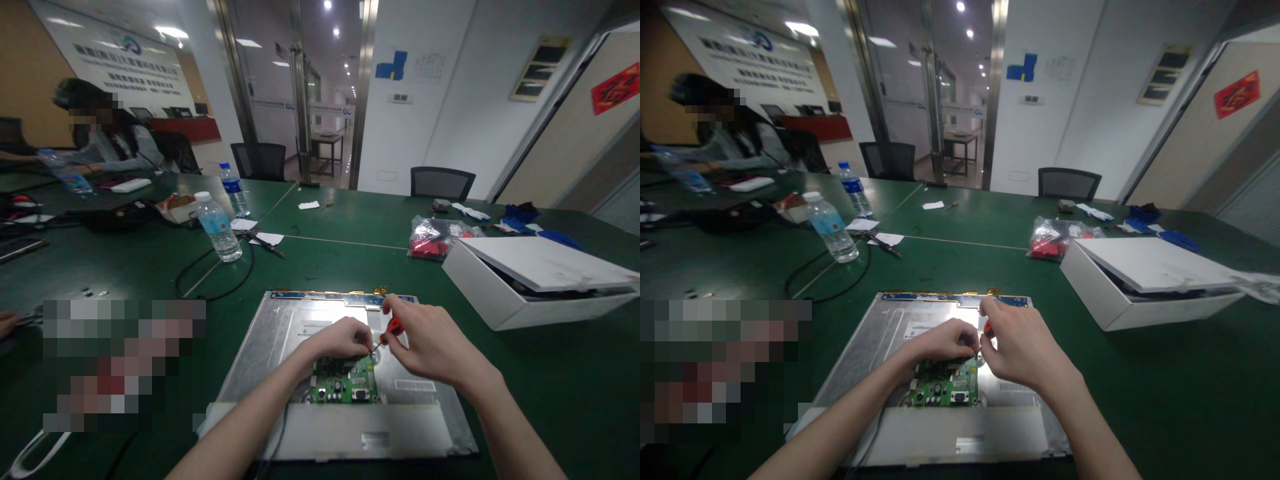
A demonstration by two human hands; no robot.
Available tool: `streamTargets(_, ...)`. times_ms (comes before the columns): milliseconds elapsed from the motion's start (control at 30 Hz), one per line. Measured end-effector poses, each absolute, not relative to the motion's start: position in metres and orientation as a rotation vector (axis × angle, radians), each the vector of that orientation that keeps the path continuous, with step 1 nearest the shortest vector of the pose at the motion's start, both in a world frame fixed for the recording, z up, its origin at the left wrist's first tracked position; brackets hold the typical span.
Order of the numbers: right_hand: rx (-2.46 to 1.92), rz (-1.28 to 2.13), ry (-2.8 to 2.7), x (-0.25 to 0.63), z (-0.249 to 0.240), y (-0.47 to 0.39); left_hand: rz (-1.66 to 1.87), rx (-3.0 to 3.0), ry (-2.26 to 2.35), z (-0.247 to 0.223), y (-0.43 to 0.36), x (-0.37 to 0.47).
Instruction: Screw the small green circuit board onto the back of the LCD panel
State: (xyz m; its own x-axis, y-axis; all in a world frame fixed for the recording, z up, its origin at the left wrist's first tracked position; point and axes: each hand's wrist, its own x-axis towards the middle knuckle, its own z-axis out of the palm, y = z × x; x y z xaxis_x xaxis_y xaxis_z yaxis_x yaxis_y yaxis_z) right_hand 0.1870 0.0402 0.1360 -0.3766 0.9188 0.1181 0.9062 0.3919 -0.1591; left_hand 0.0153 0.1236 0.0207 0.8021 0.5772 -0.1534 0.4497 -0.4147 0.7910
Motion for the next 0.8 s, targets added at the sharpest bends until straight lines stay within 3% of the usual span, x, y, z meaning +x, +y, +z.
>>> streamTargets(800,-1.651,0.076,-2.464,0.1869,0.1342,0.0405,0.177,2.108,0.758,0.0227,0.1233,0.015)
